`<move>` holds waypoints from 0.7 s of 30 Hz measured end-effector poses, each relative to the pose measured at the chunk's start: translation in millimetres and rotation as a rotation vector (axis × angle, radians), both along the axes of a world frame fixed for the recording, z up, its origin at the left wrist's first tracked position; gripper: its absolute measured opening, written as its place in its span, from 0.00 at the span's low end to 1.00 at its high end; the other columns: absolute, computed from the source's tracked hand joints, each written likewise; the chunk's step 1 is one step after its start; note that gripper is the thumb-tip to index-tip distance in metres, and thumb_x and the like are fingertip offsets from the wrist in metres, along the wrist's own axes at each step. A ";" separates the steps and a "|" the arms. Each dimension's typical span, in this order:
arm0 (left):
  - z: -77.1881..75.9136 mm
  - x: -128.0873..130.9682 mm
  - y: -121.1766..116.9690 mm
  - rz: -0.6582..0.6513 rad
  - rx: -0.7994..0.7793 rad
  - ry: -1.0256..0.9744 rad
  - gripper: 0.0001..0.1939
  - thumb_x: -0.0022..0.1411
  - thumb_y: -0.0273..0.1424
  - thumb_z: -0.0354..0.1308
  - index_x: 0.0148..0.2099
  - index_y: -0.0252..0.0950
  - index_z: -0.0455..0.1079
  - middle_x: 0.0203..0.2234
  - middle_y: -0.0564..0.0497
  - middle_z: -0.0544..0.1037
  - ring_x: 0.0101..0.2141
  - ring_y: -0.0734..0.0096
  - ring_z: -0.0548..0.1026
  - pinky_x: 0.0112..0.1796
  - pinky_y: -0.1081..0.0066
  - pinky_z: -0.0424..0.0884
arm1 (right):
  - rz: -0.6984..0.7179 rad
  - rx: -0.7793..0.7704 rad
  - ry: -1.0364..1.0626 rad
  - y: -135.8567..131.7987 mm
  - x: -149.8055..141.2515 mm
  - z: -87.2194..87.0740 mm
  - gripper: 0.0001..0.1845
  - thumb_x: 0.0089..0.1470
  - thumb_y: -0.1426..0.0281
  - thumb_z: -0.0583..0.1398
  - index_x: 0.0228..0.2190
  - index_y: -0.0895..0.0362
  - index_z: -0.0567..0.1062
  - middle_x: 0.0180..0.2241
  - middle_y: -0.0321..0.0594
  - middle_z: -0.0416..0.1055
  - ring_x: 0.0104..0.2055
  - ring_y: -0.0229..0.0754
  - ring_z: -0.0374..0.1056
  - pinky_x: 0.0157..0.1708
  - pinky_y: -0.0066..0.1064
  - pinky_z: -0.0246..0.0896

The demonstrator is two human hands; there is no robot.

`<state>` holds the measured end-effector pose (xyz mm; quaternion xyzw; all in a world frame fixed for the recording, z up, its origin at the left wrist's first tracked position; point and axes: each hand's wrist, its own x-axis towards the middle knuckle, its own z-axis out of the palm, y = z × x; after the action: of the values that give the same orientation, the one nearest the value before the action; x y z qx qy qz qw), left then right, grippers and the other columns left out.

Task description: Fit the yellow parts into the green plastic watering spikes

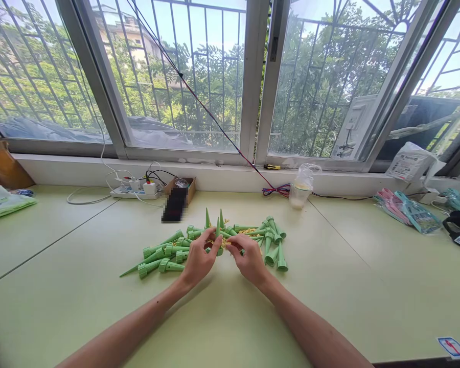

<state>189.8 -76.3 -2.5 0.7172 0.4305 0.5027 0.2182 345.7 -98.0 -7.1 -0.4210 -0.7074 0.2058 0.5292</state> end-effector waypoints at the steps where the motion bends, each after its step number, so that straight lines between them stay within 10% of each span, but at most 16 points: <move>1: -0.2 -0.1 -0.1 -0.003 0.001 0.001 0.15 0.66 0.40 0.52 0.47 0.33 0.67 0.26 0.53 0.72 0.24 0.74 0.69 0.29 0.73 0.69 | -0.002 -0.003 -0.004 -0.1 -0.1 0.1 0.10 0.60 0.65 0.58 0.34 0.57 0.76 0.28 0.40 0.72 0.29 0.40 0.67 0.30 0.30 0.65; 13: -0.5 0.3 -1.2 -0.012 0.025 0.006 0.15 0.66 0.39 0.52 0.47 0.34 0.67 0.27 0.53 0.72 0.24 0.75 0.70 0.28 0.74 0.69 | -0.011 -0.027 -0.035 -2.6 -0.7 3.4 0.18 0.63 0.62 0.54 0.26 0.57 0.73 0.23 0.37 0.68 0.25 0.38 0.63 0.27 0.28 0.59; 21: 0.4 0.1 -1.5 0.000 0.029 0.018 0.15 0.66 0.39 0.51 0.48 0.33 0.67 0.27 0.52 0.72 0.25 0.74 0.71 0.30 0.72 0.71 | 0.049 -0.070 0.046 -1.9 -0.5 -3.4 0.11 0.60 0.63 0.58 0.39 0.58 0.73 0.28 0.38 0.72 0.28 0.40 0.69 0.31 0.30 0.67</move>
<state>189.9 -77.7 -2.1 0.7248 0.4252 0.5024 0.2037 345.2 -100.0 -10.5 -0.4170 -0.6976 0.2527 0.5250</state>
